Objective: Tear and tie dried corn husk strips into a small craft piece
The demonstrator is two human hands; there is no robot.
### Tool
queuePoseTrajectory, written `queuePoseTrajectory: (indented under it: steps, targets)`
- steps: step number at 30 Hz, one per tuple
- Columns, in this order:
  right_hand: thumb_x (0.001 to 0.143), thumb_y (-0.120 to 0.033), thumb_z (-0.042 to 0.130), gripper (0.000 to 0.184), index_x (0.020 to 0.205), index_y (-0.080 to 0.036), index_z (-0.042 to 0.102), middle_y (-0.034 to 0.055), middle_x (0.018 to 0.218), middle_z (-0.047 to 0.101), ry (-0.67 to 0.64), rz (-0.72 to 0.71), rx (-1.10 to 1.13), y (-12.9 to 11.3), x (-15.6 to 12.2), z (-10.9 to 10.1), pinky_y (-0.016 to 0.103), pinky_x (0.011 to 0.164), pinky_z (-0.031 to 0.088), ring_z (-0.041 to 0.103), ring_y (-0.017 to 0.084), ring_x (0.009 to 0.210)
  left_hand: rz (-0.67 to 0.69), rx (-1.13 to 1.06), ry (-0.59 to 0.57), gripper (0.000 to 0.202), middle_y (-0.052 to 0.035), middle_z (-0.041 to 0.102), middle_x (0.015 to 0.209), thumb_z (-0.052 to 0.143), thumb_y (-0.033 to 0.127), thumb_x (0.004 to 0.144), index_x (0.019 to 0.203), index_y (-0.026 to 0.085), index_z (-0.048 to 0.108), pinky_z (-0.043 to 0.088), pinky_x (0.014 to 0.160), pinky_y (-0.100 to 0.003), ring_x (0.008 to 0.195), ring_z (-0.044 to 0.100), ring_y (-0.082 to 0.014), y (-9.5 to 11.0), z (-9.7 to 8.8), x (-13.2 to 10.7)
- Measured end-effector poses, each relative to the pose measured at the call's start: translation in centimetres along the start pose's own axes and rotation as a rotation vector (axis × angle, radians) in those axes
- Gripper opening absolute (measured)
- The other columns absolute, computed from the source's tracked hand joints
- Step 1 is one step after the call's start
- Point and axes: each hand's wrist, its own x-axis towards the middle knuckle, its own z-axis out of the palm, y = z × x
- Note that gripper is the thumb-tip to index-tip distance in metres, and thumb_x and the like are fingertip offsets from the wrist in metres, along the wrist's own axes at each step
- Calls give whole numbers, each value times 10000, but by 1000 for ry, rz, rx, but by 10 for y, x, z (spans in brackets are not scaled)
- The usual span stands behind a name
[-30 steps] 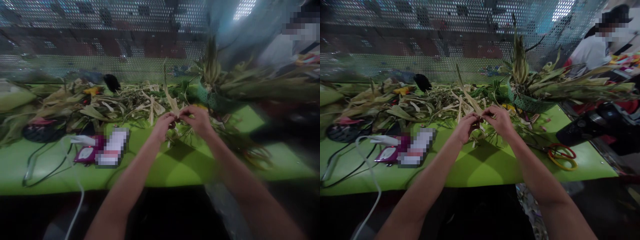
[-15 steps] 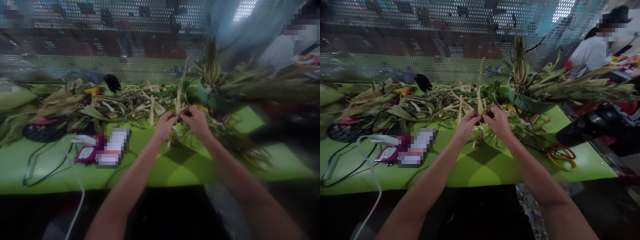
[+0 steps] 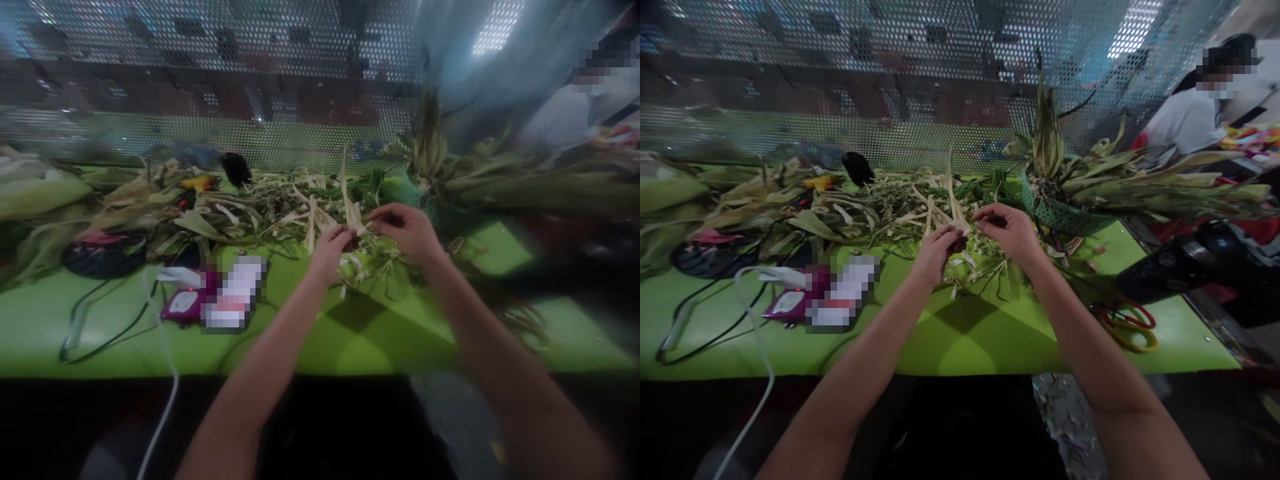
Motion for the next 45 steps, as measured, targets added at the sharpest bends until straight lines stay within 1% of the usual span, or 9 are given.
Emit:
queuePoseTrajectory:
  steps: [6,13,17,23,27,33,36,40,45]
  targets:
    - [777,-340,772,137,892,-266,770,40,913,657,-95,-220,-180,-9,0,-1,333,723,530,613,177,798,-35,-125,10,157,37,521,599,661,195,691,630,164,519,387,585,-199,573,503,-68,0,0,1]
    - [801,-377,755,126,862,-267,760,45,867,655,-12,-271,-219,7,-11,2,337,728,527,621,194,825,-122,-195,-53,199,35,520,617,699,222,667,628,164,513,441,629,-206,609,523,-72,2,5,-5]
    - [834,-343,722,97,882,-262,747,50,895,666,-47,-304,-262,8,-15,-4,351,766,522,627,201,854,-167,-181,-81,161,14,574,672,693,234,676,661,161,551,465,656,-213,643,554,-82,1,5,-6]
    - [913,-272,614,87,877,-215,671,49,886,643,-120,-342,-361,11,-16,-5,318,757,480,600,186,851,-169,-8,-105,66,-27,633,742,654,191,685,718,143,623,443,645,-220,680,565,-99,-1,3,-7]
    - [897,-248,613,72,841,-204,622,45,855,630,-119,-285,-399,18,-16,-2,300,707,452,578,185,815,-111,104,-77,79,-21,643,761,647,202,699,755,147,650,426,663,-226,674,539,-94,-3,3,-7]
    - [813,-171,622,71,755,-195,589,20,767,602,-31,-161,-432,20,-18,2,282,652,412,550,163,733,76,400,-154,167,-24,649,784,603,306,801,799,150,664,420,720,-256,741,549,-127,-4,2,-6]
    - [797,-219,650,55,768,-198,608,9,744,618,-16,-36,-261,19,-18,3,275,638,433,553,153,703,116,482,-169,169,-22,649,793,587,305,822,813,151,658,424,741,-264,762,557,-139,-2,2,-6]
    - [794,-386,693,189,839,-210,642,-3,763,642,24,160,102,21,-15,2,279,635,491,575,142,671,135,520,-161,183,-19,649,799,536,298,865,837,159,651,419,740,-265,761,558,-142,3,1,-6]
    - [717,-476,759,301,787,-193,685,5,709,647,-64,262,130,19,-14,2,272,592,479,562,131,614,165,632,-144,187,-17,632,780,524,301,883,817,161,629,419,733,-272,746,545,-145,4,0,-6]
